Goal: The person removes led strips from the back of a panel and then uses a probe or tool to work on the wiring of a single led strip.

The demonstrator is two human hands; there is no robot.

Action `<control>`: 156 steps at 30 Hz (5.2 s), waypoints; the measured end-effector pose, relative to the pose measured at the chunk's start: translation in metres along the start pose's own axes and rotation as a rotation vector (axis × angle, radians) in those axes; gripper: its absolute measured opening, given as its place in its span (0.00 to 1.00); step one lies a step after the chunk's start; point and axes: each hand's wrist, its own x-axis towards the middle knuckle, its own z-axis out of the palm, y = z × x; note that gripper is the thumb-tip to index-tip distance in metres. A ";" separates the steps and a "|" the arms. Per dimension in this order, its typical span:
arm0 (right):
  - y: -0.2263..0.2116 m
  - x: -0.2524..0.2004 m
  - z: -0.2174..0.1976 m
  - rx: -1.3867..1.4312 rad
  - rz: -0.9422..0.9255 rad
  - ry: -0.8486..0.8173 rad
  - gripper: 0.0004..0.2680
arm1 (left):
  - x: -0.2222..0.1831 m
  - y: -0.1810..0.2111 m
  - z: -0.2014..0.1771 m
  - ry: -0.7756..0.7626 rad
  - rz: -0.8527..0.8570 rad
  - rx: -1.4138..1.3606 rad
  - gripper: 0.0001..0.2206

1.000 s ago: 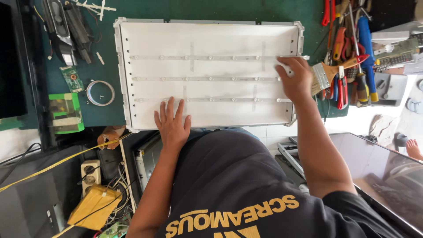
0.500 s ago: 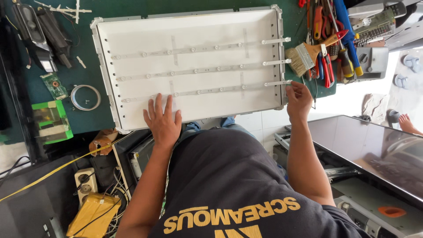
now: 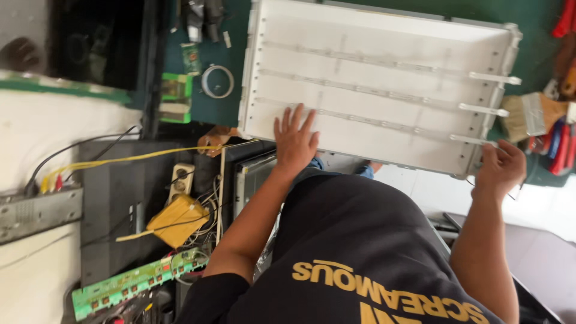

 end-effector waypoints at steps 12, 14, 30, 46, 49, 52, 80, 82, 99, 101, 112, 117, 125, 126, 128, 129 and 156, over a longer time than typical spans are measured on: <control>-0.005 -0.002 -0.011 0.113 0.252 -0.066 0.08 | -0.005 0.006 0.001 0.035 0.033 -0.053 0.23; -0.003 -0.001 -0.012 0.120 0.268 -0.071 0.08 | -0.005 0.007 0.002 0.033 0.023 -0.059 0.23; 0.005 0.000 -0.014 0.148 0.236 -0.080 0.07 | -0.011 0.006 0.005 0.056 0.031 -0.043 0.22; 0.012 0.005 -0.004 0.074 0.212 -0.012 0.08 | -0.010 0.002 0.000 0.047 0.041 -0.075 0.23; 0.024 0.007 -0.003 0.104 0.138 0.012 0.09 | -0.007 -0.001 0.007 0.095 0.083 -0.057 0.24; 0.029 0.004 -0.003 0.125 0.108 0.022 0.10 | -0.009 -0.005 0.011 0.145 0.109 -0.036 0.25; 0.023 0.012 -0.001 0.024 0.101 -0.012 0.12 | -0.011 0.009 0.001 0.107 0.020 -0.022 0.26; 0.012 0.000 -0.003 -0.013 0.179 -0.053 0.12 | -0.015 0.006 -0.004 0.117 0.016 -0.014 0.26; -0.052 0.036 0.028 -0.541 -0.689 -0.133 0.04 | -0.012 0.011 -0.006 0.110 0.016 -0.050 0.26; -0.085 0.043 0.058 -0.328 -0.950 -0.381 0.08 | -0.010 0.011 -0.009 0.104 0.011 -0.049 0.26; -0.090 0.068 0.111 -0.526 -1.016 -0.770 0.13 | -0.011 0.010 -0.010 0.074 -0.002 -0.075 0.26; -0.094 0.078 0.114 -0.434 -1.037 -0.697 0.11 | -0.012 0.010 -0.009 0.067 -0.009 -0.091 0.26; -0.115 0.117 0.137 -0.480 -1.050 -0.766 0.12 | -0.012 0.012 -0.013 0.025 -0.018 -0.116 0.25; -0.115 0.117 0.141 -0.480 -1.050 -0.765 0.12 | -0.010 0.012 -0.011 0.025 -0.017 -0.116 0.25; -0.113 0.116 0.147 -0.590 -1.123 -0.611 0.09 | -0.008 0.012 -0.007 0.096 -0.010 -0.083 0.28; -0.112 0.117 0.148 -0.591 -1.122 -0.613 0.09 | -0.008 0.012 -0.006 0.094 -0.011 -0.084 0.28; -0.122 0.127 0.155 -0.429 -1.014 -0.667 0.09 | -0.010 0.013 0.000 0.106 -0.035 -0.071 0.28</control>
